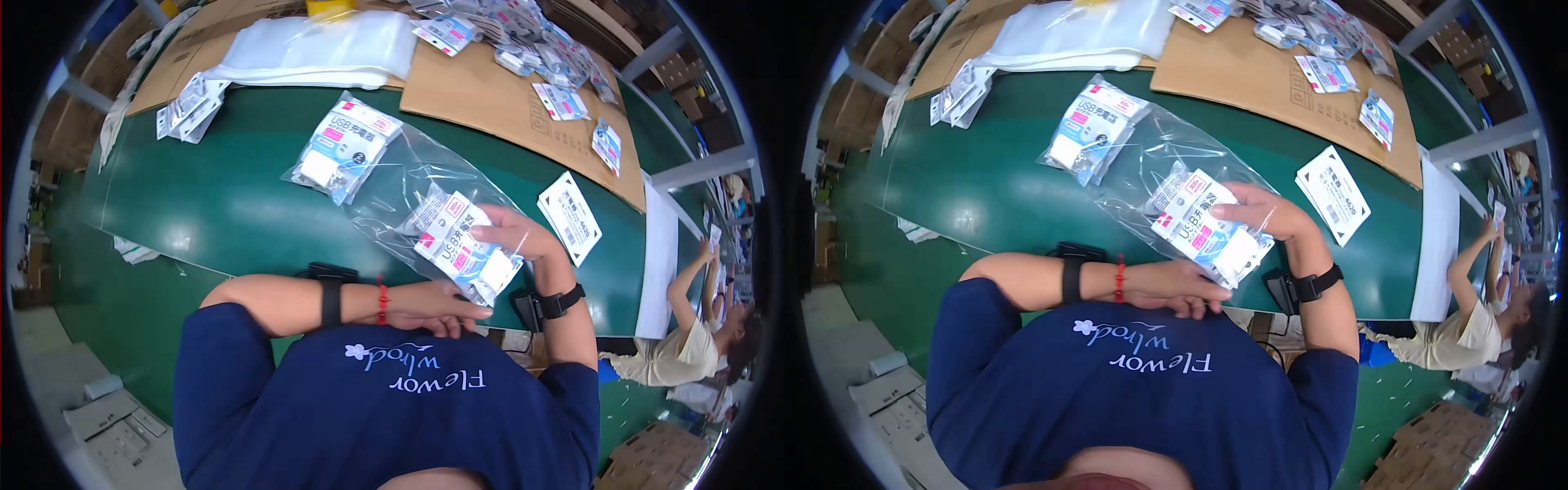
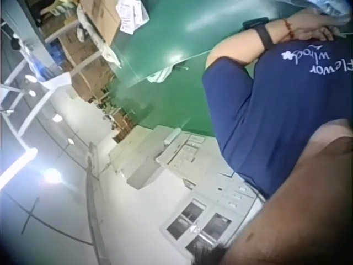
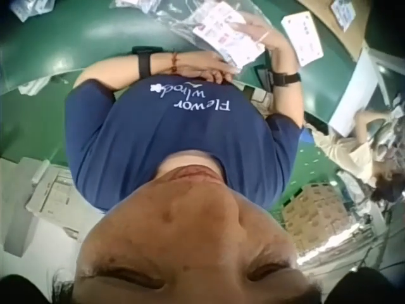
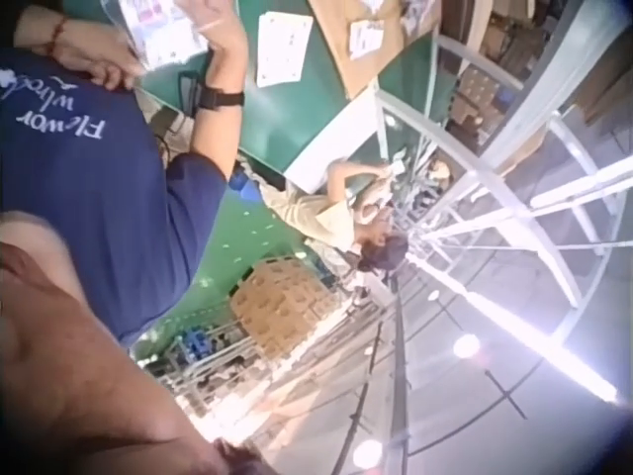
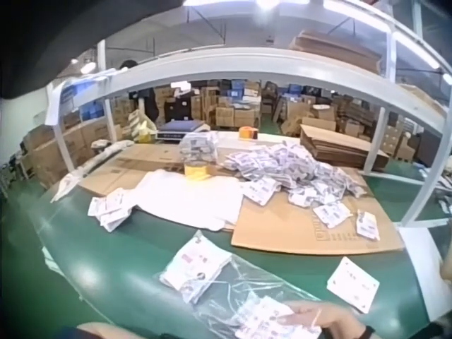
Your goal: The person packages chargers by hand, placing them into a plastic bag before inserting a paper label and sealing it. They then set the bag aside and repeat the process with a new plastic bag.
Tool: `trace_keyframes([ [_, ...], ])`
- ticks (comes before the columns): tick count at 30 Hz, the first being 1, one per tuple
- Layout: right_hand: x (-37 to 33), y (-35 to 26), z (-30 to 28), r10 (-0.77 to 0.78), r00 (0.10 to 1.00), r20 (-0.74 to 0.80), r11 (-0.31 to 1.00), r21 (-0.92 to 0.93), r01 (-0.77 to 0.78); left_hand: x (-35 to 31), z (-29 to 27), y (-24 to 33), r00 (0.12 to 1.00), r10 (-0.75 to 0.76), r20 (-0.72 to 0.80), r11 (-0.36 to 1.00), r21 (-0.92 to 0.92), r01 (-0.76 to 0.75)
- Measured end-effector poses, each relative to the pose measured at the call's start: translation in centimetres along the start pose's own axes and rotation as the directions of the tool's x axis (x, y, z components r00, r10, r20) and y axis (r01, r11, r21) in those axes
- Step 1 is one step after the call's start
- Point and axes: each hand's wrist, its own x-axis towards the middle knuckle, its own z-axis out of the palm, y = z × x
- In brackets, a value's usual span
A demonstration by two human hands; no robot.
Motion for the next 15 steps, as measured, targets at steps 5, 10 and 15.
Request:
trace_keyframes([
  [5, 2.0, 0.1, -0.1, -0.003, 0.995, -0.1, 0.992, 0.121, 0.016, 2.5, 0.5, -0.8, 0.992, 0.118, -0.051, 0.981, -0.15, -0.124],
  [10, 4.8, 2.8, 4.0, -0.169, 0.844, -0.509, 0.955, 0.126, 0.267, 2.8, 0.3, -1.1, 0.995, 0.093, -0.043, 0.993, -0.071, -0.096],
  [15, 5.7, 2.0, 6.1, -0.224, 0.819, -0.528, 0.868, 0.274, 0.414, 2.2, 0.0, -0.6, 0.997, 0.077, -0.028, 0.991, 0.11, -0.074],
])
